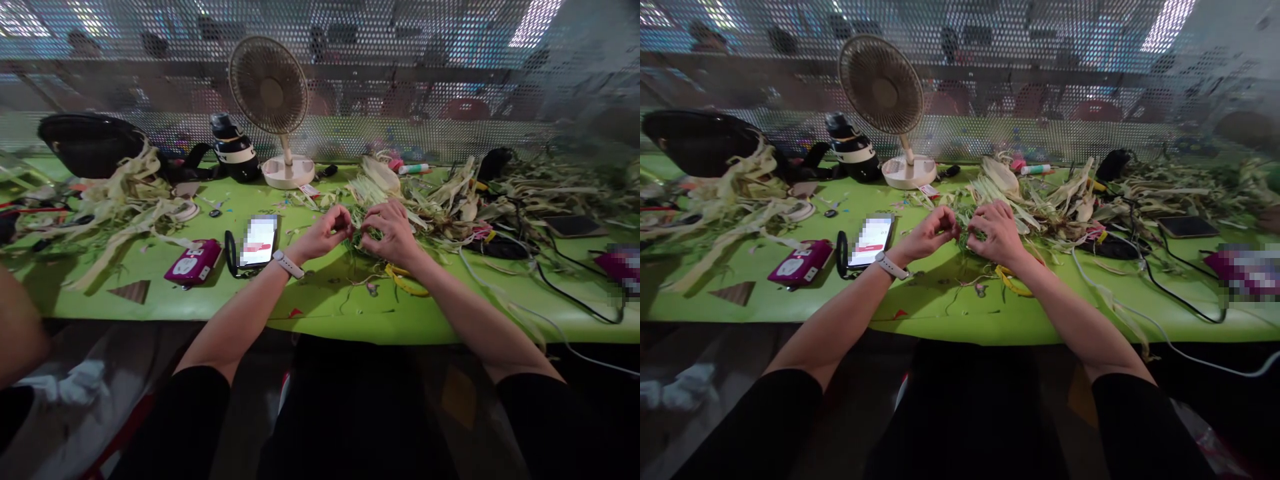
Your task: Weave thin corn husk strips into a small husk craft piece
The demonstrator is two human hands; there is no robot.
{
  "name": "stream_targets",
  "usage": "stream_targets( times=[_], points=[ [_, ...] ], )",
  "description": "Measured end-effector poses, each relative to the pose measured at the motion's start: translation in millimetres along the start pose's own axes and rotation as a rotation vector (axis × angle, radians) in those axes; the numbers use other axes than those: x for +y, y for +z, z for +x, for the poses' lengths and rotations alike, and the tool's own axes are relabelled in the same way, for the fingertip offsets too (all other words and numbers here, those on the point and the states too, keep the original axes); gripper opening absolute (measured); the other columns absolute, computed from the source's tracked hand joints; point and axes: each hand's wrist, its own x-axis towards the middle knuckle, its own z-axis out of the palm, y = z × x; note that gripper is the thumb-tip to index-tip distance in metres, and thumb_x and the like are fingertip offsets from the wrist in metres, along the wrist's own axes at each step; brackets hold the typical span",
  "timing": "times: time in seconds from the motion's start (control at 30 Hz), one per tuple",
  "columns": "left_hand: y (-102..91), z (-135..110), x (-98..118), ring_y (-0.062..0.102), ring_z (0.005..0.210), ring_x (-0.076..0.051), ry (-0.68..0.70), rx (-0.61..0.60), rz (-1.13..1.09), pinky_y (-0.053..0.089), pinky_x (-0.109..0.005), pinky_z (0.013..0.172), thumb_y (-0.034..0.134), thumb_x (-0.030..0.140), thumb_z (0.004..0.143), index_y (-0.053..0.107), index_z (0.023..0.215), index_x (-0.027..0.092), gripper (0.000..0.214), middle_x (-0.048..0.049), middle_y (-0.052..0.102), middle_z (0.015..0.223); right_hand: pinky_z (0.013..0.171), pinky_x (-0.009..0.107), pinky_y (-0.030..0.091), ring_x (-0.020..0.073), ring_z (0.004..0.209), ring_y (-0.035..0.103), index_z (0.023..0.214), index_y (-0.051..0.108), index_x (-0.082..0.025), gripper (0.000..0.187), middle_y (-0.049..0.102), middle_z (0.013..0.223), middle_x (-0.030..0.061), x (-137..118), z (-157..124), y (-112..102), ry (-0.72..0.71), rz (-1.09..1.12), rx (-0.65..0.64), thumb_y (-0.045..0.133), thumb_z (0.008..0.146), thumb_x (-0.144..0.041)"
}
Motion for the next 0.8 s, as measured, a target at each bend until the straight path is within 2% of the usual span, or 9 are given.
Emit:
stream_targets(
  times=[0.07, 0.2, 0.3, 0.37, 0.47, 0.63, 0.8],
  points=[
    [-1.3, 0.0, 0.8, 0.056, 0.074, -0.01, -0.002, 0.001, -0.005, 0.048, -0.026, 0.072, 0.068, 0.037, 0.088, 0.046, 0.092, 0.02, 0.029, 0.0007, 0.053, 0.081, 0.102, 0.054, 0.039, 0.0291, 0.101, 0.058, 0.08, 0.068, -0.025, 0.005, 0.065, 0.097, 0.0071, 0.3, 0.1, -1.2, 0.039, 0.05, -0.015, 0.065, 0.077, -0.023],
    [-5.2, 0.1, 3.1, 0.06, 0.08, -0.012, 0.001, 0.026, 0.059, 0.05, -0.028, 0.078, 0.066, 0.036, 0.09, 0.05, 0.103, 0.019, 0.026, -0.002, 0.058, 0.087, 0.09, 0.048, 0.048, 0.0262, 0.095, 0.06, 0.099, 0.066, -0.023, 0.019, 0.066, 0.106, 0.0089, 6.0, 4.2, -9.7, 0.184, 0.281, -0.038, 0.063, 0.081, -0.031],
    [-7.0, 0.4, 2.1, 0.062, 0.085, -0.013, 0.009, 0.054, 0.103, 0.051, -0.029, 0.083, 0.065, 0.034, 0.09, 0.051, 0.105, 0.019, 0.025, -0.0036, 0.061, 0.091, 0.082, 0.04, 0.05, 0.0216, 0.087, 0.061, 0.095, 0.066, -0.022, 0.016, 0.068, 0.097, 0.0066, 11.1, 8.5, -15.8, 0.269, 0.415, -0.05, 0.056, 0.085, -0.03],
    [-6.6, 0.9, 1.0, 0.062, 0.086, -0.013, 0.013, 0.08, 0.114, 0.052, -0.03, 0.084, 0.064, 0.033, 0.091, 0.052, 0.105, 0.019, 0.023, -0.0043, 0.061, 0.093, 0.08, 0.038, 0.049, 0.0202, 0.083, 0.06, 0.088, 0.066, -0.021, 0.013, 0.068, 0.087, 0.0044, 12.1, 10.0, -17.1, 0.27, 0.462, -0.112, 0.056, 0.084, -0.028],
    [-4.2, 1.1, 2.2, 0.062, 0.089, -0.014, 0.03, 0.114, 0.112, 0.052, -0.031, 0.086, 0.064, 0.029, 0.09, 0.054, 0.103, 0.019, 0.019, -0.0051, 0.061, 0.096, 0.079, 0.037, 0.048, 0.0193, 0.079, 0.06, 0.085, 0.066, -0.021, 0.01, 0.067, 0.084, 0.0036, 10.8, 9.8, -15.5, 0.251, 0.482, -0.177, 0.06, 0.08, -0.027],
    [-1.2, -0.8, 10.3, 0.061, 0.088, -0.014, -0.029, 0.122, -0.002, 0.052, -0.03, 0.084, 0.063, 0.025, 0.088, 0.054, 0.101, 0.019, 0.017, -0.0047, 0.062, 0.095, 0.085, 0.04, 0.048, 0.023, 0.09, 0.061, 0.086, 0.062, -0.021, 0.015, 0.066, 0.09, 0.0055, 8.9, 8.2, -10.5, 0.17, 0.426, -0.067, 0.068, 0.073, -0.026],
    [-1.7, -2.2, 12.4, 0.06, 0.083, -0.013, -0.064, 0.133, -0.071, 0.051, -0.028, 0.079, 0.062, 0.023, 0.085, 0.055, 0.101, 0.019, 0.018, -0.0028, 0.061, 0.089, 0.073, 0.036, 0.048, 0.0182, 0.072, 0.059, 0.103, 0.061, -0.022, 0.025, 0.066, 0.087, 0.0035, 6.1, 6.1, -9.6, 0.227, 0.404, -0.023, 0.066, 0.079, -0.027]
  ],
)
